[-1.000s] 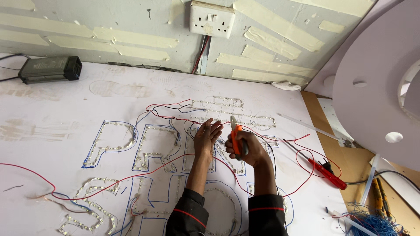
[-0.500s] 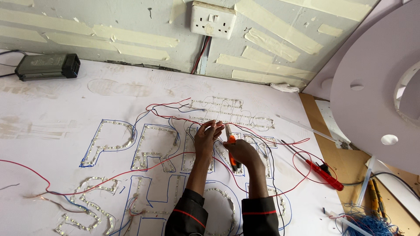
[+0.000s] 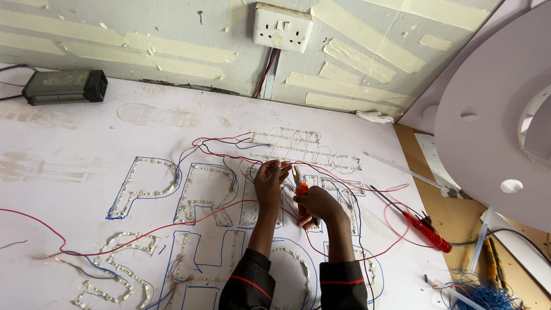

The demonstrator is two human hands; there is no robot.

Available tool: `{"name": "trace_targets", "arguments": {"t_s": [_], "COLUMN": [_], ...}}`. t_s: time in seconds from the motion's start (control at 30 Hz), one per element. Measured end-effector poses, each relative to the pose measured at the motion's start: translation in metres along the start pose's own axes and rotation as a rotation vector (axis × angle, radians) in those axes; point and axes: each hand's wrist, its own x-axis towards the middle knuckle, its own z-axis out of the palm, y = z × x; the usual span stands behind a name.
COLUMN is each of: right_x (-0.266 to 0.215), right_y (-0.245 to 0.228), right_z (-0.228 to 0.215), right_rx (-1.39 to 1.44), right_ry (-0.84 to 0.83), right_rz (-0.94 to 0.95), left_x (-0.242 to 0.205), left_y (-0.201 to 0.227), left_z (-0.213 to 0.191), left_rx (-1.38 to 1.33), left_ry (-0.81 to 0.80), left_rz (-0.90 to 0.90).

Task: The person assembles an LED sign by connecting red and black wires to LED strips shaped into letters. They use pliers to strip wire ends and twist connections by hand, working on a white board with a power supply nearby.

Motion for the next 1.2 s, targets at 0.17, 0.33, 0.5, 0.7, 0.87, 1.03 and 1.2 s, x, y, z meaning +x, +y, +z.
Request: {"name": "trace_targets", "arguments": {"t_s": [0.17, 0.33, 0.5, 0.7, 0.87, 1.03, 1.2], "right_x": [-0.008, -0.008, 0.049, 0.111, 0.078, 0.070, 0.053], "right_y": [-0.008, -0.002, -0.004, 0.022, 0.013, 0.005, -0.008], "right_z": [0.002, 0.009, 0.000, 0.001, -0.017, -0.020, -0.010], "right_rx": [-0.183, -0.274, -0.162, -0.386, -0.481, -0.468, -0.490], "right_ry": [0.081, 0.220, 0.162, 0.176, 0.193, 0.181, 0.118], "right_rz": [-0.077, -0.139, -0.095, -0.165, -0.195, -0.204, -0.119], "left_x": [0.005, 0.015, 0.015, 0.030, 0.024, 0.034, 0.038], "left_y": [-0.010, -0.037, -0.024, -0.039, -0.025, -0.036, -0.044], "left_z": [-0.006, -0.014, -0.009, -0.024, -0.020, -0.026, -0.027], "left_rx": [0.140, 0.204, 0.250, 0.278, -0.001, -0.033, -0.072], "left_ry": [-0.011, 0.005, 0.023, 0.058, -0.105, -0.128, -0.108], "left_rz": [-0.005, -0.007, 0.005, 0.068, -0.086, -0.107, -0.077]}}
